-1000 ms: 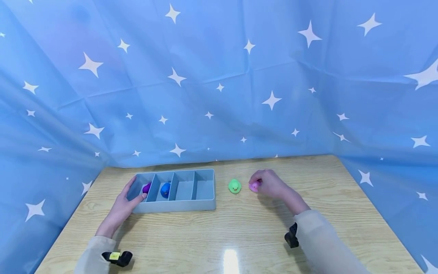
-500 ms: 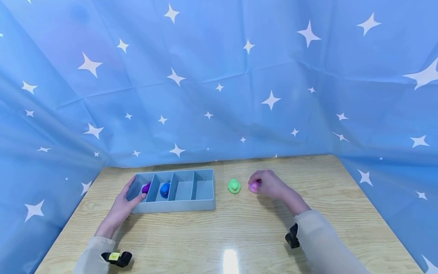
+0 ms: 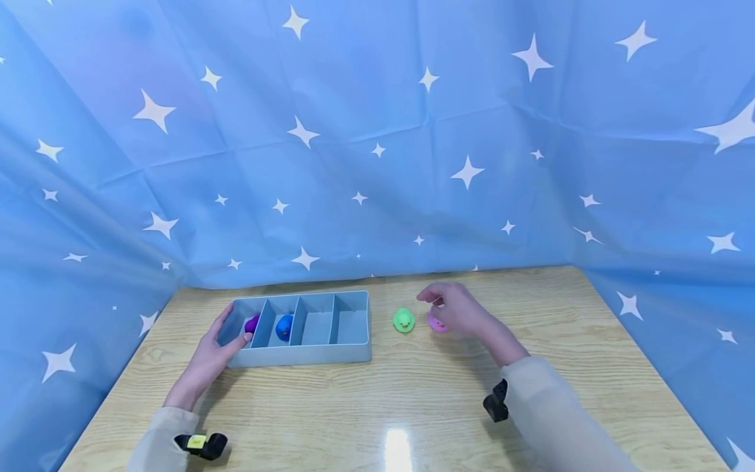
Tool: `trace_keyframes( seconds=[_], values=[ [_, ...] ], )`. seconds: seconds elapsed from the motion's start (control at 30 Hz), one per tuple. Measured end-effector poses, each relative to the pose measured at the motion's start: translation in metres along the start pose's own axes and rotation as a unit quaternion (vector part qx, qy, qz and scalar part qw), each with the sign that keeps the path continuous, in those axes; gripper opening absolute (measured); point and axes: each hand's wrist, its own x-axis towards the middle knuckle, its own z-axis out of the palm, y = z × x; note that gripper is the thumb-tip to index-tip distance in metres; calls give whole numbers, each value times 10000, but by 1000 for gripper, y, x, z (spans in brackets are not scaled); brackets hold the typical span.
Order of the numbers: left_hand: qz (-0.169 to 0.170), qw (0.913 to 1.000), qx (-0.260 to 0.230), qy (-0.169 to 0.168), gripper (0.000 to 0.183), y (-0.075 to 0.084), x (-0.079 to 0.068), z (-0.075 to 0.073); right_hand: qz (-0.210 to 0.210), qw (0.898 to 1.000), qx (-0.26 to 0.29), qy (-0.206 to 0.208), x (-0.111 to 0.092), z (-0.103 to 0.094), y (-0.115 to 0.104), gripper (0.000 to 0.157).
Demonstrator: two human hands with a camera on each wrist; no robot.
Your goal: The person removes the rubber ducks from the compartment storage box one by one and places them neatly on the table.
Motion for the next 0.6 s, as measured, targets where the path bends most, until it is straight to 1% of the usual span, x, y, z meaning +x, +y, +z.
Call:
trace_keyframes(
  seconds=[0.1, 0.2, 0.37, 0.5, 0.6],
  values=[
    [15, 10000, 11, 7, 93, 0, 0, -1, -64, 10000, 43, -4, 7, 2, -10, 33],
    [11, 10000, 27, 8, 93, 0, -1, -1, -40, 10000, 41, -57, 16, 5, -21, 32],
    [-35, 10000, 87, 5, 95, 1, 0, 0, -244, 9992, 262, -169, 32, 8, -40, 32],
    [-60, 9999, 101, 50, 95, 1, 0, 0, -182, 9985, 429, -304, 44, 14, -52, 34],
    [-78, 9999, 70, 61, 95, 0, 0, 0, -108, 9977, 560, -361, 51, 23, -62, 35]
  ],
)
